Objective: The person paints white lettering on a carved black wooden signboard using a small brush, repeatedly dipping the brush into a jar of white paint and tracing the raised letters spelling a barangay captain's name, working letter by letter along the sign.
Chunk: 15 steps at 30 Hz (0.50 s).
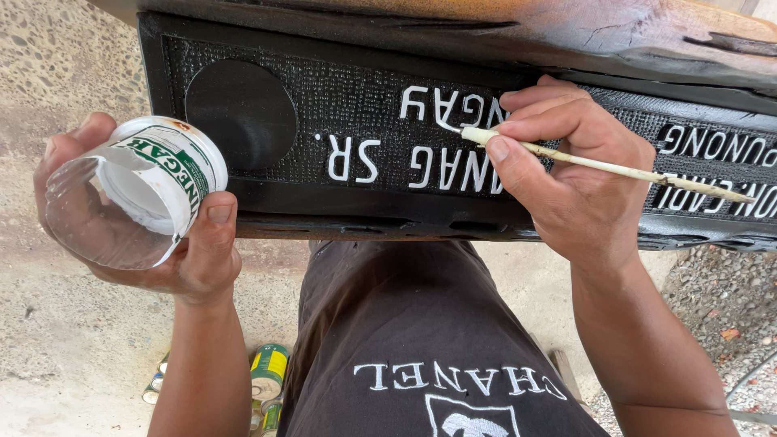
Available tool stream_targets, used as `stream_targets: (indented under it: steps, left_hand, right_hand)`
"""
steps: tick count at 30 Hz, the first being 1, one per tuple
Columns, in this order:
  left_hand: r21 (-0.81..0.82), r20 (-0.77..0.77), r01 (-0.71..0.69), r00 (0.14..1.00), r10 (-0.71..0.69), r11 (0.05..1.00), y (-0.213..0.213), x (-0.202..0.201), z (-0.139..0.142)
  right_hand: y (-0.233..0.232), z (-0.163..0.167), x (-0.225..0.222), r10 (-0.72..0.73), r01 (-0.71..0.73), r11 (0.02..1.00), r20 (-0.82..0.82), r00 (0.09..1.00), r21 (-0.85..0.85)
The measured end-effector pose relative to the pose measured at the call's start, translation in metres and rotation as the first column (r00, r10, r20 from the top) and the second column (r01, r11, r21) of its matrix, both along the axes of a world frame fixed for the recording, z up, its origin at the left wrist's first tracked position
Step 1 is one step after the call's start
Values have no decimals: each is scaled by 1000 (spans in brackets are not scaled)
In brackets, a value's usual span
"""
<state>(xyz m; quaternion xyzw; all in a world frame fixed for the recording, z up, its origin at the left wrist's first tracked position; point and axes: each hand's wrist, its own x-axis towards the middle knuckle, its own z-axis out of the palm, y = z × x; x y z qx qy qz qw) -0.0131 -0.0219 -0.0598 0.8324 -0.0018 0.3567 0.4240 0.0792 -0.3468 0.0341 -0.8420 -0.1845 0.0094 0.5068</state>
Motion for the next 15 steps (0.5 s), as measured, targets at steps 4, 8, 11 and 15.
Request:
stream_targets:
  steps: [4, 8, 11, 15]
  left_hand:
    - [24, -6, -13, 1000, 13, 1000, -1, -2, 1]
    - [16, 6, -3, 1000, 3, 1000, 0, -1, 1]
    - [0, 18, -3, 1000, 3, 1000, -1, 1, 0]
    - [-69, -2, 29, 1000, -30, 997, -3, -1, 0]
  right_hand:
    - [0, 0, 0, 6, -5, 999, 21, 1000, -40]
    - [0, 0, -1, -1, 1, 1000, 4, 1000, -19]
    - [0, 0, -1, -13, 13, 1000, -10, 1000, -21]
    - [-1, 1, 0, -22, 22, 1000, -34, 999, 11]
